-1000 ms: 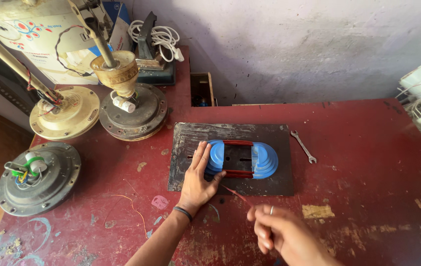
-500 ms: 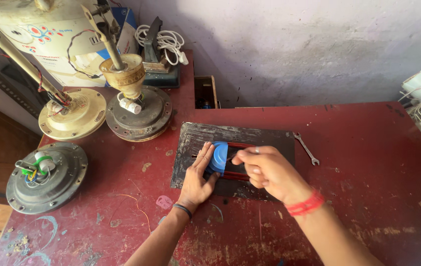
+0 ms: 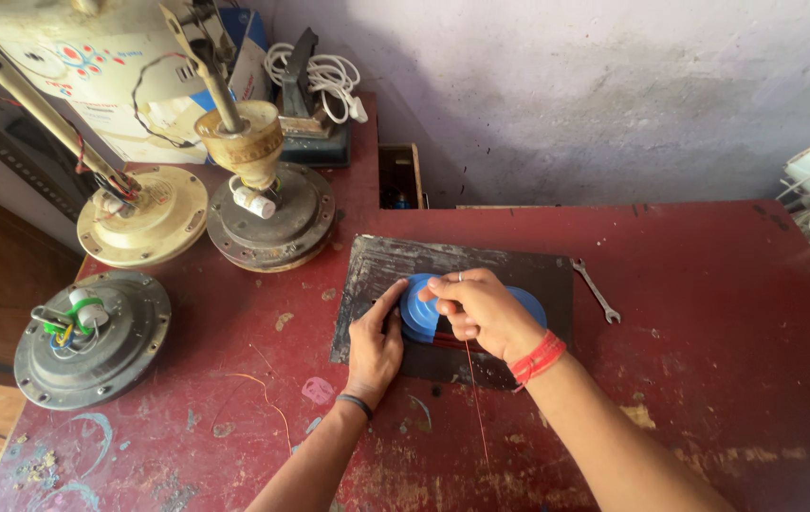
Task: The person winds red wire around a blue plastic jig mounted on a black base. They repeatedly wrap the wire by hand, adjusting tension and position throughout the clip.
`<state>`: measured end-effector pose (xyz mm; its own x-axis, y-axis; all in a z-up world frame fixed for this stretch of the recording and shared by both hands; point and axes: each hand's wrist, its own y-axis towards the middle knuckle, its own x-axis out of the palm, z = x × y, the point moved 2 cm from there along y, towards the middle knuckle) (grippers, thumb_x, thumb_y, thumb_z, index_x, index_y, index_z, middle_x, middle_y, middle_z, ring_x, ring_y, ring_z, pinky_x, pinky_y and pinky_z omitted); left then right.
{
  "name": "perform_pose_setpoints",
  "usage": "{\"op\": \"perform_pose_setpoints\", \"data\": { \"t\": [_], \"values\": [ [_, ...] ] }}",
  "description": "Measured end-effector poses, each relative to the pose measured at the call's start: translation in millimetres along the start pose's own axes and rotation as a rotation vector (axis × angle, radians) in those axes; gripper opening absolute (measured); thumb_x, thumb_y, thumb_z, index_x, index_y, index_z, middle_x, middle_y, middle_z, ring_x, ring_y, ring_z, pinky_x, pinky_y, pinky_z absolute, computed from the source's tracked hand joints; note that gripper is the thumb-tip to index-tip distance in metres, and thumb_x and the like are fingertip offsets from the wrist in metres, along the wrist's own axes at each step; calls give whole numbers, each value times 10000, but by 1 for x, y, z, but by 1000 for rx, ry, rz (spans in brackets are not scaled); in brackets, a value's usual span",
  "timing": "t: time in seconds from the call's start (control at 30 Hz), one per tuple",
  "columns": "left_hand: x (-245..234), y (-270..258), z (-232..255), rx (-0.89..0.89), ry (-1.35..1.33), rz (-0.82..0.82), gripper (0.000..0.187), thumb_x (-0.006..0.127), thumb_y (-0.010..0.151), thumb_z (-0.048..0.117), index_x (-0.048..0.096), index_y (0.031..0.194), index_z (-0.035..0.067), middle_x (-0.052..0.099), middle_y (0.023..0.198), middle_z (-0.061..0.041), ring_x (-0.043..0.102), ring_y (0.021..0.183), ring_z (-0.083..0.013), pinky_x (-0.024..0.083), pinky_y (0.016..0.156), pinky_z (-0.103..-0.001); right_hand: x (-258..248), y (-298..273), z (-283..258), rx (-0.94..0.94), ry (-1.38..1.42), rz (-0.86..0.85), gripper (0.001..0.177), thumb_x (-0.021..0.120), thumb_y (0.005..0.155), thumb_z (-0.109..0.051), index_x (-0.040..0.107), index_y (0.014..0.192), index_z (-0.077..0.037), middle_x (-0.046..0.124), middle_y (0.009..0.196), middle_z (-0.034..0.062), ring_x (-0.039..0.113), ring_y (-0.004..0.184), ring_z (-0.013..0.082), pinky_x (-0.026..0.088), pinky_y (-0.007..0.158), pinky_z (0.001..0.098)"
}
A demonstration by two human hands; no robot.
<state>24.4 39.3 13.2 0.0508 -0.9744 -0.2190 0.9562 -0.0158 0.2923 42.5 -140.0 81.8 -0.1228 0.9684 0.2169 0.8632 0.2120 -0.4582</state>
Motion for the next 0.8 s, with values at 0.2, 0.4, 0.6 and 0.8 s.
{"op": "perform_pose_setpoints", "data": {
  "t": [0.2,0.4,0.6,0.8],
  "values": [
    [0,4,7,176,52,60,411,506,926,-95,635,1298,22,670,1328,-197,645,1260,-356,519,1048,-397,0,-15,21,-46,89,-1,231,610,953,-204,663,880,9,569,611,19,478,459,117,370,455,290],
    [4,6,-2,211,114,104,412,504,883,-131,694,1220,12,690,1312,-194,648,1274,-345,511,1084,-396,-5,-104,75,161,42,-25,335,561,1005,-301,644,854,-14,575,594,50,557,497,170,463,528,321],
    [7,5,-4,200,159,125,437,504,854,-141,714,1202,19,695,1296,-190,658,1250,-341,518,1073,-386,-23,-154,52,269,-12,-64,303,496,997,-242,685,1018,-6,693,769,83,718,750,211,580,770,359],
    [6,6,0,229,188,119,464,482,832,-145,716,1198,15,699,1287,-188,657,1254,-330,513,1083,-390,45,-156,29,76,75,-294,262,546,1056,-248,616,983,-7,655,765,78,670,704,212,545,743,352]
  ]
}}
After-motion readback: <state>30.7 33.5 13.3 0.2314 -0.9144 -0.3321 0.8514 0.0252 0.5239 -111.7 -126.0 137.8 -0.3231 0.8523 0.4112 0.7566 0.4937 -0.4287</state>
